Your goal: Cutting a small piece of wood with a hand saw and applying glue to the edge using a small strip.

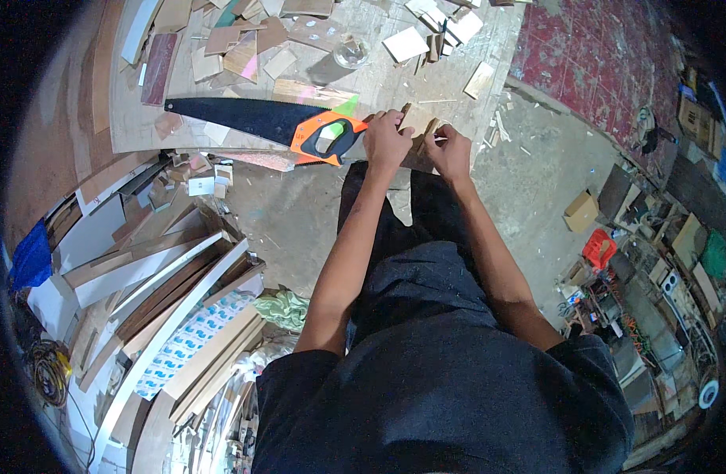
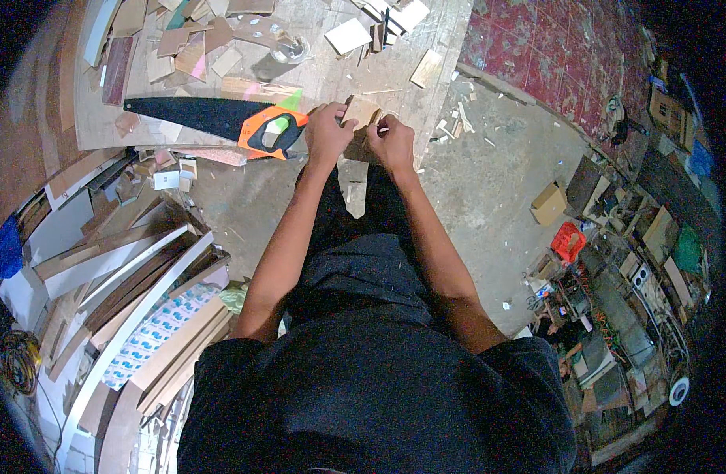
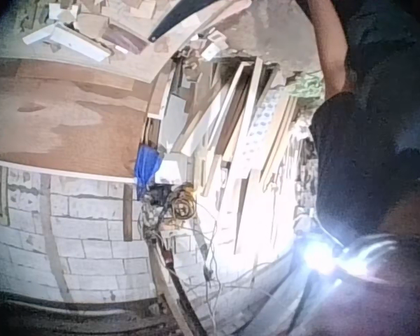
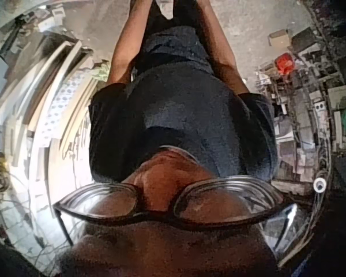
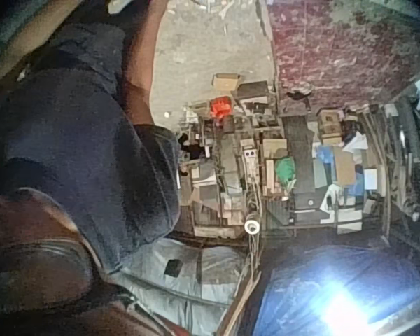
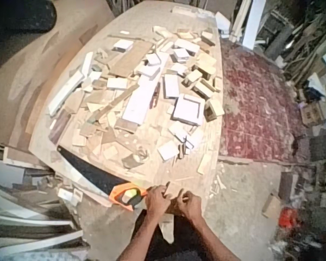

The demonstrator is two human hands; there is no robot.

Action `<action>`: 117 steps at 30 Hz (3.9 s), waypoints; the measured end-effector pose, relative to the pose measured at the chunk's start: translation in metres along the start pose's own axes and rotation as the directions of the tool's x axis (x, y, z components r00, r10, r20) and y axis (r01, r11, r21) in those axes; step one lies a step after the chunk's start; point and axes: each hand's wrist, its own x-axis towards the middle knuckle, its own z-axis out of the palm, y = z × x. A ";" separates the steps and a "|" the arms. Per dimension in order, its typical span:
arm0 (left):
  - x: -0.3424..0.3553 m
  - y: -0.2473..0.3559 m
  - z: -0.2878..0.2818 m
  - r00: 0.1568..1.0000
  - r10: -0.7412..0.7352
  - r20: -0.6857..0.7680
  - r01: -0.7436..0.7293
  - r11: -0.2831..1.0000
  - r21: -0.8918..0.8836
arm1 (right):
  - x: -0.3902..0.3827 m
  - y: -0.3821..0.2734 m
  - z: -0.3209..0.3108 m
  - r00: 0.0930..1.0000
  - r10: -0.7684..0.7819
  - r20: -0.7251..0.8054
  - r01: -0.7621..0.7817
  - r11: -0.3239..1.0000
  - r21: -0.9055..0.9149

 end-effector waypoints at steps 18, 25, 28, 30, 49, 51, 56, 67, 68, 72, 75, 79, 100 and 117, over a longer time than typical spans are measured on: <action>0.000 -0.007 0.003 1.000 -0.001 -0.014 0.001 0.999 -0.033 | -0.005 -0.004 0.010 0.984 0.110 -0.142 -0.096 0.990 0.103; 0.000 -0.001 -0.001 1.000 0.009 -0.020 -0.009 0.999 -0.041 | -0.002 -0.002 0.010 0.975 0.169 -0.146 -0.145 0.976 0.161; 0.000 -0.002 0.000 1.000 0.010 -0.028 -0.011 1.000 -0.030 | -0.002 -0.004 0.008 0.981 0.142 -0.133 -0.126 0.985 0.121; 0.001 -0.001 0.000 1.000 0.007 -0.026 -0.008 0.999 -0.031 | -0.002 -0.004 0.005 0.984 0.123 -0.130 -0.111 0.989 0.095; 0.002 -0.002 0.001 0.999 -0.035 0.006 0.035 0.999 -0.024 | 0.001 -0.006 0.004 0.992 0.115 -0.045 -0.114 0.993 0.025; 0.003 0.000 0.000 0.999 -0.036 0.014 0.036 0.999 -0.022 | 0.003 -0.004 0.003 0.991 0.121 -0.049 -0.120 0.992 0.031; 0.001 -0.001 -0.001 0.999 -0.011 -0.032 0.010 1.000 -0.024 | 0.002 -0.005 0.005 0.994 0.095 -0.052 -0.094 0.995 0.014; -0.001 -0.005 0.001 1.000 -0.013 -0.022 0.012 1.000 -0.028 | -0.004 -0.003 0.010 0.990 0.092 -0.106 -0.087 0.995 0.056; -0.001 -0.004 0.001 1.000 -0.014 -0.026 0.013 1.000 -0.029 | -0.005 -0.001 0.010 0.988 0.088 -0.126 -0.081 0.995 0.062; -0.001 0.000 0.002 0.999 -0.025 -0.023 0.024 0.999 -0.035 | -0.004 0.006 0.013 0.985 0.100 -0.137 -0.088 0.992 0.090; -0.001 -0.007 0.002 0.998 -0.004 -0.060 0.002 0.999 -0.032 | -0.002 0.006 0.014 0.988 0.052 -0.146 -0.035 0.993 0.114; -0.008 -0.003 -0.001 0.994 0.039 -0.101 -0.040 0.999 -0.005 | -0.003 0.008 0.007 0.990 0.079 -0.118 -0.065 0.991 0.116; -0.072 -0.017 -0.125 0.926 0.193 0.323 0.297 0.152 -0.943 | -0.007 -0.145 -0.046 0.747 -0.252 0.615 -0.196 0.801 0.566; -0.125 -0.045 -0.204 0.988 0.112 -0.108 -0.122 0.131 -0.984 | 0.107 -0.170 0.002 0.858 -0.500 0.122 0.514 0.822 -0.245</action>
